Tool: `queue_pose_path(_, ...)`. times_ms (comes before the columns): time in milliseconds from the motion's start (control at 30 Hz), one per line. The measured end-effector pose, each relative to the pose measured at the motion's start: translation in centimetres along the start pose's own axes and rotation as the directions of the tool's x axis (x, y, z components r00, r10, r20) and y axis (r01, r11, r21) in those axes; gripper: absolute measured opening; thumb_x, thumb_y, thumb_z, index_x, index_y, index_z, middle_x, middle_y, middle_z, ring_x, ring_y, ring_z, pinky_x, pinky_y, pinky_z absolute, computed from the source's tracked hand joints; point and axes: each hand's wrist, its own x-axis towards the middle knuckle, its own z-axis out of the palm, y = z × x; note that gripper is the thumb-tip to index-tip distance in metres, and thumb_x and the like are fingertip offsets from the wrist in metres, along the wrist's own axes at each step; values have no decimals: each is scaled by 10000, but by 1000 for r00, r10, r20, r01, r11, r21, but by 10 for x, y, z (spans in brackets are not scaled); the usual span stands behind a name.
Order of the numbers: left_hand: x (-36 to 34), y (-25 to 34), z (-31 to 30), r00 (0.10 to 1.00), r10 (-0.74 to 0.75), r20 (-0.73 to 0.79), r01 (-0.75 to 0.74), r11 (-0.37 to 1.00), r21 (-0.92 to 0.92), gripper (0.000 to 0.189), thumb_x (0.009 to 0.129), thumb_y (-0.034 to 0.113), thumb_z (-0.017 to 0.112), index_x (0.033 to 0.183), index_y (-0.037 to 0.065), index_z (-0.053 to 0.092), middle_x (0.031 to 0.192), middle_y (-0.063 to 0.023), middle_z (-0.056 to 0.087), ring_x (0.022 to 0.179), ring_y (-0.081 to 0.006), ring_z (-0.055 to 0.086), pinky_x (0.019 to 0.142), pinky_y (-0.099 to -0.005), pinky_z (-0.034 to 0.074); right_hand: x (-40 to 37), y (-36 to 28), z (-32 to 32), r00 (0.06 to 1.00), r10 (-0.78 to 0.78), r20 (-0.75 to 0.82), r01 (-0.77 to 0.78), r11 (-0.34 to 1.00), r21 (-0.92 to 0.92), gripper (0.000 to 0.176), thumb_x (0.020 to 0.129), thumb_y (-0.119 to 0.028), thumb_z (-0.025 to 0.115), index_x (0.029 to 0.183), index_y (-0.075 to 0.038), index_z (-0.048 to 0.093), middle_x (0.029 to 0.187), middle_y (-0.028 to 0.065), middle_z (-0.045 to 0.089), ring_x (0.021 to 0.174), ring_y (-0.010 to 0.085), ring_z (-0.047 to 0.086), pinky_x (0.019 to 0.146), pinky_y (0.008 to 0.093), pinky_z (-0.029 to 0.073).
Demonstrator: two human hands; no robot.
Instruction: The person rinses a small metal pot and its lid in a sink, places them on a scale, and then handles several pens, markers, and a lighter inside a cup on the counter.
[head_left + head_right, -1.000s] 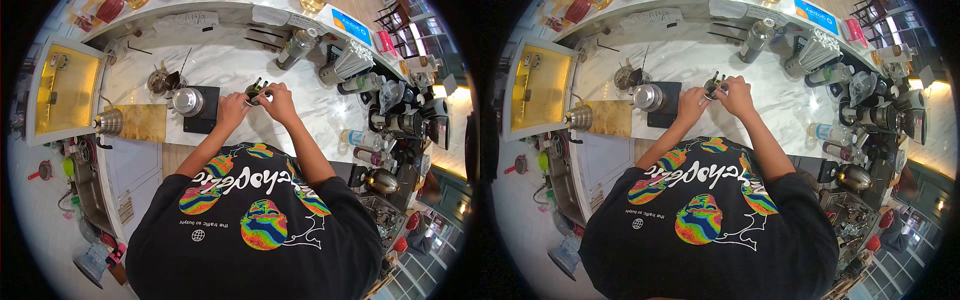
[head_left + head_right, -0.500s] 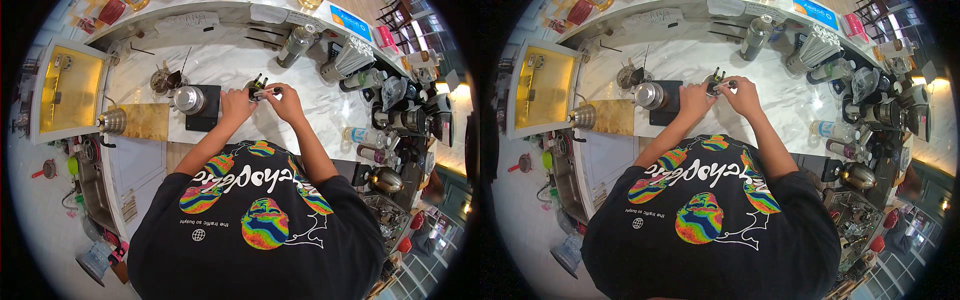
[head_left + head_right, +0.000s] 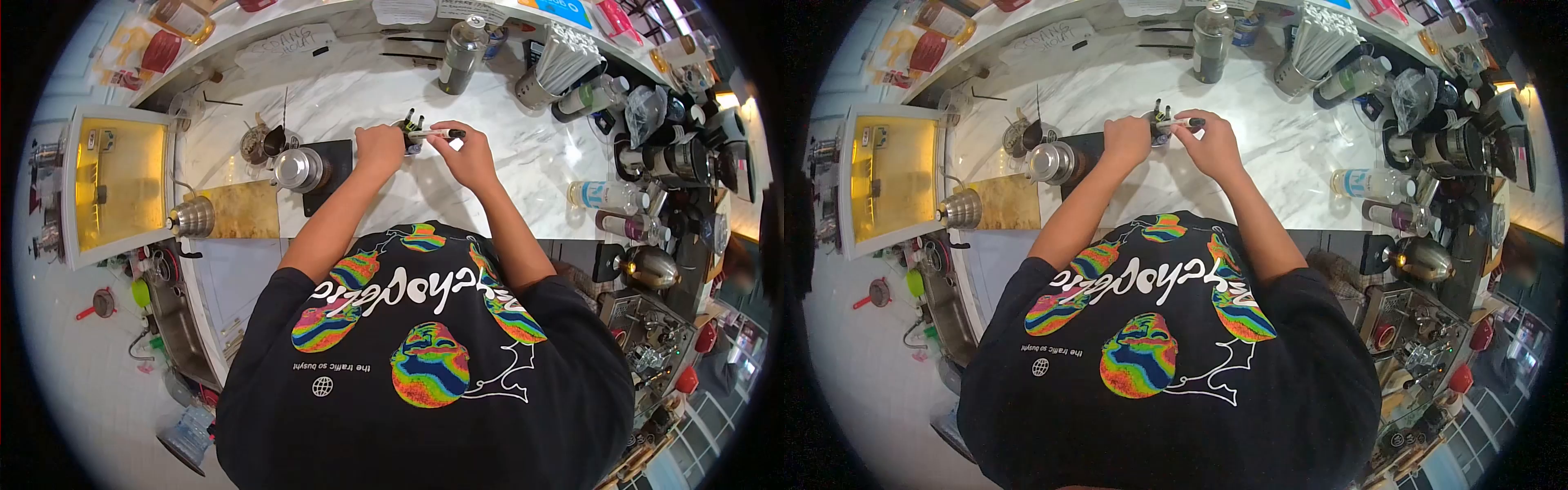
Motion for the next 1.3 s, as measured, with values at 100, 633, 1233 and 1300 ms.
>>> queue_pose_path(100, 4, 3, -3, 1000, -2, 0, 2, 1000, -10, 162, 905, 168, 644, 942, 155, 801, 918, -77, 793, 861, -273, 771, 790, -455, 520, -3, 4, -3, 1000, -20, -7, 20, 1000, -14, 256, 917, -201, 799, 1097, -20, 775, 895, 78, 764, 794, 138, 663, 744, 293, 520)
queue_pose_path(633, 7, -3, 5, 992, 113, -53, -107, 989, 104, 183, 819, 327, 790, 860, 149, 809, 837, -74, 782, 783, -254, 768, 668, -406, 538, -7, 10, -8, 1000, -12, -4, 12, 1000, -19, 271, 910, -225, 800, 1107, -40, 777, 927, 126, 762, 821, 201, 691, 771, 329, 543)
queue_pose_path(1233, 4, -5, 6, 980, 199, -32, -196, 978, 74, 168, 785, 246, 795, 858, 96, 809, 854, -128, 777, 812, -308, 768, 715, -437, 597, -16, 6, -12, 999, -41, -3, 41, 999, -18, 281, 909, -251, 798, 1091, -37, 775, 946, 144, 769, 813, 226, 709, 758, 340, 549)
queue_pose_path(1300, -4, -5, 2, 980, 195, -50, -196, 980, -24, 211, 807, 303, 818, 869, 101, 807, 812, -131, 763, 809, -314, 764, 723, -436, 595, -17, 4, -15, 999, -47, -2, 47, 999, -11, 278, 912, -250, 795, 1094, -41, 775, 939, 138, 769, 811, 220, 707, 756, 337, 547)
